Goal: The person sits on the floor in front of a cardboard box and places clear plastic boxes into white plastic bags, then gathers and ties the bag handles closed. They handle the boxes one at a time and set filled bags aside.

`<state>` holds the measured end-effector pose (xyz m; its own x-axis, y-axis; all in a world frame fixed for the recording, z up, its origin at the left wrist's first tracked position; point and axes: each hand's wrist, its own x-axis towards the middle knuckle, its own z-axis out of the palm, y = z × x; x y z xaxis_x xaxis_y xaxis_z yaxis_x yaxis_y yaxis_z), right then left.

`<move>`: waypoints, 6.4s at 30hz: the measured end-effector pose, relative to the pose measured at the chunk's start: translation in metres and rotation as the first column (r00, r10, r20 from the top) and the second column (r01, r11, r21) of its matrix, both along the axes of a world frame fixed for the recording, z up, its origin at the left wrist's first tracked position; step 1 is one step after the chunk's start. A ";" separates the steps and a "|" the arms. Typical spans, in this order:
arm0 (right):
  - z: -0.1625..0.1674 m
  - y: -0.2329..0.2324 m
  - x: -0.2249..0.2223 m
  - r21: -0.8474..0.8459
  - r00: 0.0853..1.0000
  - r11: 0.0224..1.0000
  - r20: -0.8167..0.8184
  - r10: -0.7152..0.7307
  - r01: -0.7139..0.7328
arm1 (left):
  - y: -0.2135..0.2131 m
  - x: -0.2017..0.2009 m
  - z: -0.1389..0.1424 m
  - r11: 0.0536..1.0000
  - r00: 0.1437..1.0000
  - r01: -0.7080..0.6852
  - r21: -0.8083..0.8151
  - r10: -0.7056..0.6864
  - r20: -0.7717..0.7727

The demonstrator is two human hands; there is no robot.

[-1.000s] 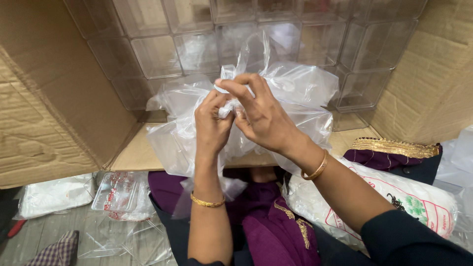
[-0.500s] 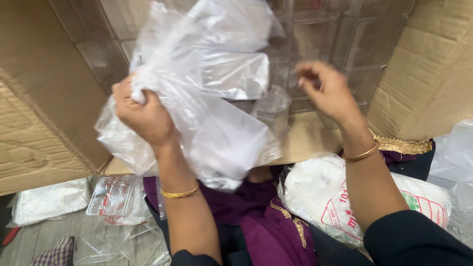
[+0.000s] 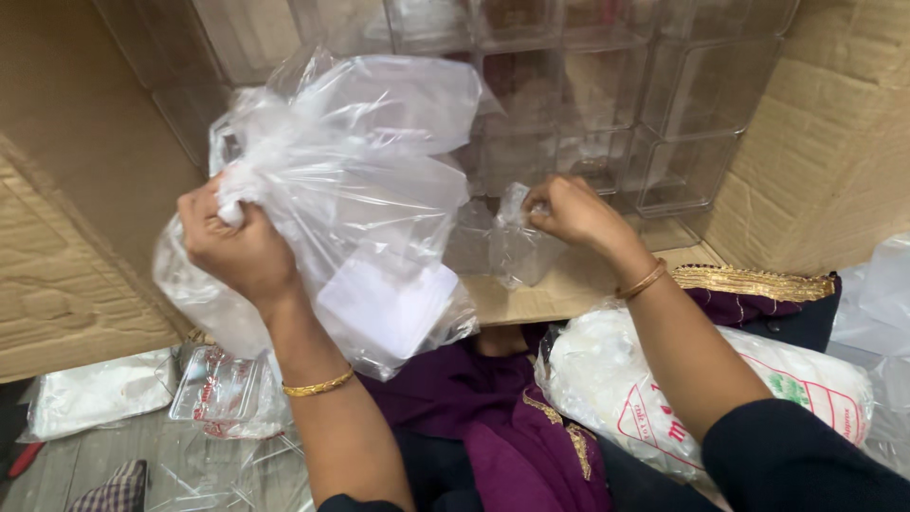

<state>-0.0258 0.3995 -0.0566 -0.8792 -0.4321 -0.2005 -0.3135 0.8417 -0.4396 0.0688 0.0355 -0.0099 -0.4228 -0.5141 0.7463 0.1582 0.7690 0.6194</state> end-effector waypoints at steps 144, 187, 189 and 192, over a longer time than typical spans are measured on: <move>0.053 -0.067 0.092 -0.677 0.961 0.736 -0.223 -0.164 -0.032 | 0.139 0.048 0.042 0.801 0.686 0.595 0.064 -0.547 0.480; 0.181 0.231 0.289 -0.925 0.271 0.379 -0.372 -0.888 -0.028 | 0.157 -0.050 -0.216 0.293 0.433 0.360 0.886 -0.893 0.120; 0.175 0.268 0.286 -0.937 0.158 0.349 -0.345 -0.925 0.002 | 0.154 -0.050 -0.220 0.308 0.454 0.358 0.881 -0.882 0.124; 0.160 0.336 0.277 -0.942 -0.023 0.331 -0.332 -0.943 0.057 | 0.147 -0.044 -0.228 0.245 0.426 0.460 0.853 -0.904 0.031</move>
<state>0.2510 0.7356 0.1035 -0.2046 0.6943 0.6900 -0.3839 0.5915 -0.7091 0.0249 0.1827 -0.2382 -0.9980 -0.0042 -0.0634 -0.0617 -0.1705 0.9834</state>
